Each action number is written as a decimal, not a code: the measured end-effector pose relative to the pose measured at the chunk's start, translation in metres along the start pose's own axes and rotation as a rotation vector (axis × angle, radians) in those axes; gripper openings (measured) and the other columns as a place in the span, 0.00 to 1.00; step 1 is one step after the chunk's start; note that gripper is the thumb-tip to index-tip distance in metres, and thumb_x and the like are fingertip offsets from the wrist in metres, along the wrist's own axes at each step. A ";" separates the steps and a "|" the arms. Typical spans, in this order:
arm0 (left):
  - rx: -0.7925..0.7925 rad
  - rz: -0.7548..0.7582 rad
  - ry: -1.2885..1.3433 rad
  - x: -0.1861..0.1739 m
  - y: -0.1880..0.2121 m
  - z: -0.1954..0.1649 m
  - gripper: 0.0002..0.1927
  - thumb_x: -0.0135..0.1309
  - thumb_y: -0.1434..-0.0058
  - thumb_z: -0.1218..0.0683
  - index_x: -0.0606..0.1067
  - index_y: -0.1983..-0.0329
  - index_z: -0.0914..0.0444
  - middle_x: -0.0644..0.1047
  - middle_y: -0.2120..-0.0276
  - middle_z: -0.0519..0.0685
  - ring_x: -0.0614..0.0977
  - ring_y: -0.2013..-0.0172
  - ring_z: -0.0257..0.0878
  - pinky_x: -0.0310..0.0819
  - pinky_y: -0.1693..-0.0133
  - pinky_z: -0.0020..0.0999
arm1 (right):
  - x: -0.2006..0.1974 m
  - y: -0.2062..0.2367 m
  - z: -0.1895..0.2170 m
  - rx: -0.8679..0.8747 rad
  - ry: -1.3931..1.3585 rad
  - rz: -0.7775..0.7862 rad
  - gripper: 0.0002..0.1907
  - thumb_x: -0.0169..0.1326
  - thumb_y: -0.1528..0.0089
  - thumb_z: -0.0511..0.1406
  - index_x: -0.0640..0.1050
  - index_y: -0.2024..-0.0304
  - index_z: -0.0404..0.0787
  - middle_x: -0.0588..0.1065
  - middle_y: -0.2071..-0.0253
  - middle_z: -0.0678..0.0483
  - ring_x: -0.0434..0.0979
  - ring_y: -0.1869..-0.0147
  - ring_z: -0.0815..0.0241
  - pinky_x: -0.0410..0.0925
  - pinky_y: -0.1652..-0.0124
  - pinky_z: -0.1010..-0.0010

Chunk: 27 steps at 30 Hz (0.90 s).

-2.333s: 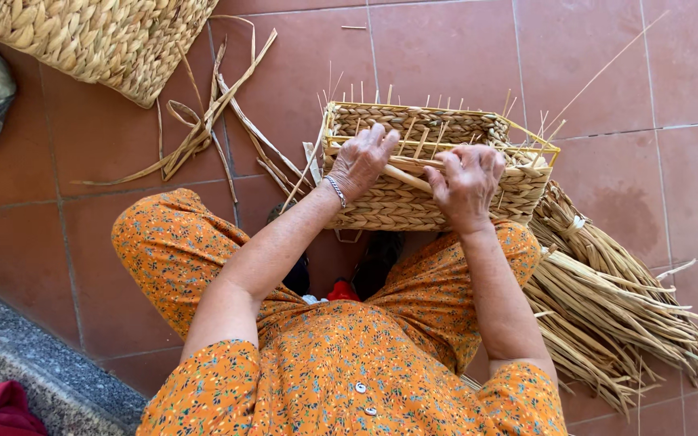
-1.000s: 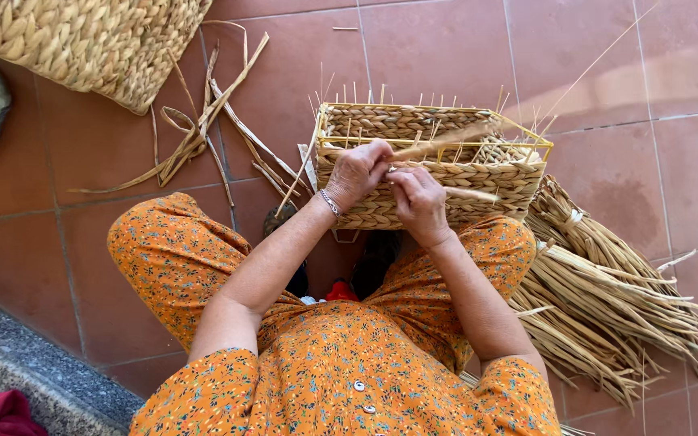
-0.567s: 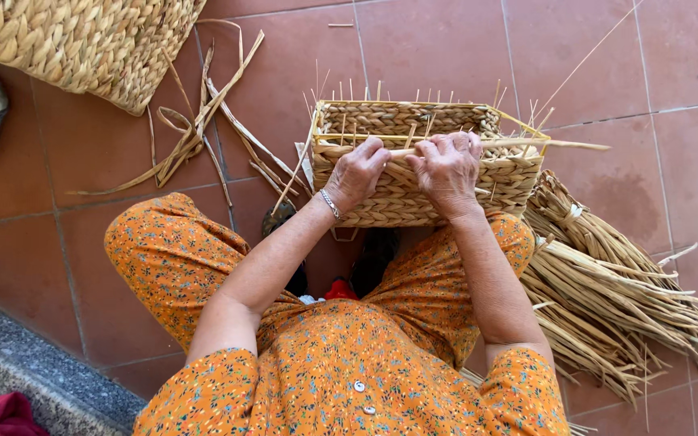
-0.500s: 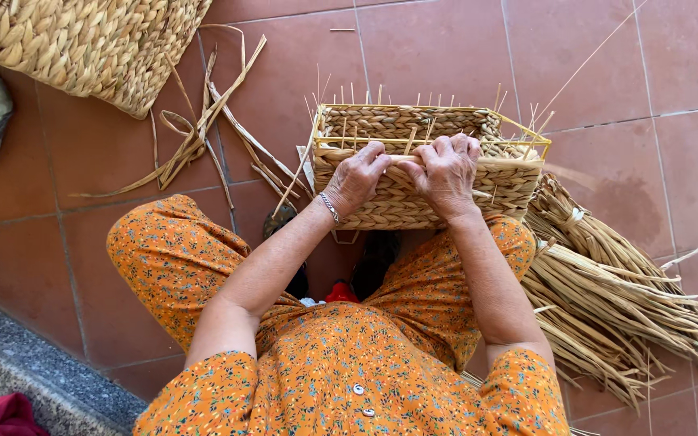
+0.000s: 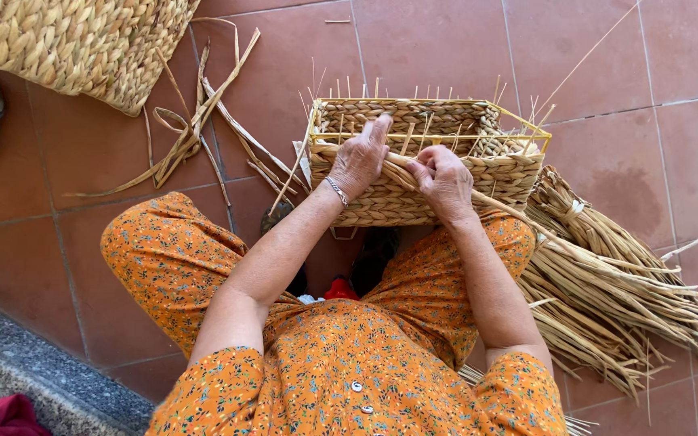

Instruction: The person sits on the tiled floor weaving a rectangular water-hyacinth basket around a frame. They tuck and weave strands along the rim, rotate the basket to reach different sides, pull new strands from a bundle beside them, and press the weave tight by hand.

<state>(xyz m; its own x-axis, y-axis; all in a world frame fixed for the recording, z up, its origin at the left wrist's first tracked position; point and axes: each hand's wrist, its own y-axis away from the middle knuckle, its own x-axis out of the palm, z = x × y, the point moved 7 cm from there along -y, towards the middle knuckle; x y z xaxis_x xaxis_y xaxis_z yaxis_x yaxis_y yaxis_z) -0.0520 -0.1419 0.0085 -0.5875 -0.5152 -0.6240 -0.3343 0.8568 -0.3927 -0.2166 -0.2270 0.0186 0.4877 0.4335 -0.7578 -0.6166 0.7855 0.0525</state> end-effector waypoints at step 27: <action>-0.012 0.187 -0.044 0.016 0.008 -0.012 0.04 0.54 0.36 0.62 0.73 0.59 0.64 0.75 0.65 0.54 0.81 0.64 0.49 0.78 0.60 0.43 | -0.052 0.039 0.111 -0.807 0.616 -0.537 0.07 0.61 0.41 0.33 0.75 0.62 0.45 0.78 0.56 0.54 0.73 0.42 0.52 0.54 0.35 0.38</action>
<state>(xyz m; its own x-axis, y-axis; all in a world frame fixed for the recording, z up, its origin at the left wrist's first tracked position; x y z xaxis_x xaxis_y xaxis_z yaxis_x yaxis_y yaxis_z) -0.0732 -0.1429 0.0030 -0.6074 -0.3470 -0.7146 -0.2314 0.9378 -0.2587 -0.1972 -0.1699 0.1325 0.5593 -0.3361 -0.7577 -0.7457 0.1954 -0.6370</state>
